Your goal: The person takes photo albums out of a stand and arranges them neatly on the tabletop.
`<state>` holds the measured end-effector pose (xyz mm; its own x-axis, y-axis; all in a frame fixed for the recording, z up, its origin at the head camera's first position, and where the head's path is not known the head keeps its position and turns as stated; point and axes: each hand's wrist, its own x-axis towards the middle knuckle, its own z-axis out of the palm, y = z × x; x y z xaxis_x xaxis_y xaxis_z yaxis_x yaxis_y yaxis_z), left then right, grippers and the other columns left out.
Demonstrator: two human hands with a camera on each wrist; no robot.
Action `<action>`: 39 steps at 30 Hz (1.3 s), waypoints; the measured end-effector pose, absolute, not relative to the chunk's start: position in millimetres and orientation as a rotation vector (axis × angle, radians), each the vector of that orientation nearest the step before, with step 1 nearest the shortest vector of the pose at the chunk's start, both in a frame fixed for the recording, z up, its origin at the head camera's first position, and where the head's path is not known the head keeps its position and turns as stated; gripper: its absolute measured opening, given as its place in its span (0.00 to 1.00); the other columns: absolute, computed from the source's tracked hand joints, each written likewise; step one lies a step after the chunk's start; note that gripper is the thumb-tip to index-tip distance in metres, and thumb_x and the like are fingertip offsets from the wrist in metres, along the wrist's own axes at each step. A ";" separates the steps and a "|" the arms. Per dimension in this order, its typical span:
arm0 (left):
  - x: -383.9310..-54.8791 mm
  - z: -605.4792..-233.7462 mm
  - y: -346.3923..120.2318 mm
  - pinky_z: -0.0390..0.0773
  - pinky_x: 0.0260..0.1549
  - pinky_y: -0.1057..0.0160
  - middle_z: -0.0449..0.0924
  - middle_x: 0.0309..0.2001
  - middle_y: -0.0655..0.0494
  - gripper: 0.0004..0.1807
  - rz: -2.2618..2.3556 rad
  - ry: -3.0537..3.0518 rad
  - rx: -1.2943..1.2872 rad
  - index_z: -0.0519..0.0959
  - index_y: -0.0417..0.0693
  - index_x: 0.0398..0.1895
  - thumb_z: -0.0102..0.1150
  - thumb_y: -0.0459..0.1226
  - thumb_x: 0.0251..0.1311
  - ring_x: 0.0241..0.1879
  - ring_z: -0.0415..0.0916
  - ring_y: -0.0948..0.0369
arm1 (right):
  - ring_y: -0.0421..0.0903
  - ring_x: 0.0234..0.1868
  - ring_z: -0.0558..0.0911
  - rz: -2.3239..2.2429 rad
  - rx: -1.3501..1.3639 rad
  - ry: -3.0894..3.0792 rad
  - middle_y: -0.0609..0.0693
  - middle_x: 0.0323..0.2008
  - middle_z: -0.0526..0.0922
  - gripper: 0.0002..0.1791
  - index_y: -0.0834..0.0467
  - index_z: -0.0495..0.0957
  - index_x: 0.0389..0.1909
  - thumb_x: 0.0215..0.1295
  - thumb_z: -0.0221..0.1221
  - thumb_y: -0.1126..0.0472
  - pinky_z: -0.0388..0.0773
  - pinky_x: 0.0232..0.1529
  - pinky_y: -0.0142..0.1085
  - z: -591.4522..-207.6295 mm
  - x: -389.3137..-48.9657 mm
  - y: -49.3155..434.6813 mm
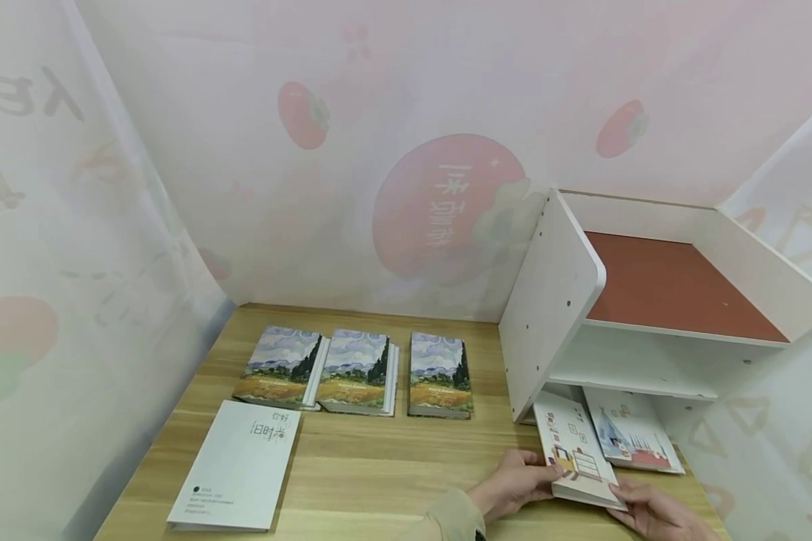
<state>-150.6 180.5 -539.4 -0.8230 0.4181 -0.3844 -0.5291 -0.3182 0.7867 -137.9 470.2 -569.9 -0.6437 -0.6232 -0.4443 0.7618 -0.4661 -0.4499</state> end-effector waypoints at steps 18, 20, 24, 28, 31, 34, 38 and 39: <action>-147.5 -538.1 182.3 0.85 0.41 0.54 0.78 0.36 0.43 0.09 2.156 1.375 -0.155 0.74 0.30 0.40 0.63 0.22 0.59 0.36 0.83 0.52 | 0.53 0.61 0.73 -2.105 0.215 0.792 0.61 0.56 0.77 0.22 0.64 0.80 0.53 0.78 0.36 0.71 0.52 0.71 0.41 -571.1 -137.8 473.0; -147.6 -538.0 182.3 0.85 0.41 0.54 0.78 0.36 0.43 0.10 2.153 1.377 -0.160 0.74 0.31 0.41 0.63 0.23 0.59 0.37 0.83 0.52 | 0.53 0.61 0.74 -2.115 0.213 0.785 0.61 0.56 0.78 0.22 0.63 0.80 0.53 0.78 0.36 0.72 0.52 0.71 0.42 -571.4 -137.8 473.1; -147.7 -537.4 182.6 0.85 0.42 0.54 0.76 0.37 0.43 0.11 2.152 1.373 -0.170 0.72 0.31 0.41 0.63 0.22 0.59 0.37 0.83 0.52 | 0.53 0.62 0.73 -2.130 0.194 0.762 0.61 0.56 0.78 0.23 0.63 0.80 0.54 0.78 0.35 0.72 0.51 0.72 0.42 -571.9 -137.5 473.4; -147.4 -537.1 184.0 0.84 0.42 0.53 0.75 0.37 0.42 0.12 2.159 1.367 -0.176 0.70 0.31 0.41 0.63 0.22 0.58 0.36 0.83 0.52 | 0.54 0.62 0.73 -2.131 0.180 0.747 0.62 0.57 0.77 0.24 0.63 0.79 0.54 0.78 0.34 0.72 0.49 0.72 0.43 -571.3 -136.8 473.7; -147.3 -537.0 184.3 0.84 0.42 0.53 0.75 0.37 0.42 0.12 2.157 1.370 -0.174 0.71 0.31 0.41 0.63 0.22 0.58 0.36 0.83 0.52 | 0.54 0.62 0.73 -2.131 0.172 0.755 0.62 0.57 0.77 0.24 0.63 0.79 0.55 0.77 0.33 0.73 0.49 0.72 0.43 -570.6 -136.6 473.7; -147.5 -537.3 183.9 0.85 0.41 0.53 0.76 0.37 0.42 0.12 2.152 1.377 -0.173 0.71 0.31 0.41 0.63 0.22 0.58 0.36 0.83 0.52 | 0.53 0.62 0.73 -2.130 0.179 0.762 0.61 0.57 0.77 0.24 0.64 0.79 0.55 0.77 0.33 0.73 0.50 0.72 0.42 -569.8 -137.1 473.3; -147.3 -537.4 183.7 0.85 0.41 0.53 0.76 0.37 0.42 0.13 2.147 1.381 -0.184 0.71 0.31 0.42 0.64 0.22 0.58 0.36 0.83 0.52 | 0.52 0.62 0.73 -2.110 0.199 0.776 0.61 0.57 0.77 0.24 0.64 0.80 0.54 0.78 0.34 0.72 0.52 0.72 0.42 -567.9 -137.7 473.3; -147.1 -537.3 183.6 0.85 0.41 0.53 0.76 0.37 0.42 0.13 2.151 1.377 -0.190 0.70 0.31 0.41 0.64 0.21 0.58 0.36 0.83 0.52 | 0.52 0.62 0.73 -2.103 0.203 0.781 0.62 0.57 0.77 0.24 0.64 0.79 0.54 0.78 0.34 0.72 0.52 0.71 0.42 -567.2 -137.7 473.3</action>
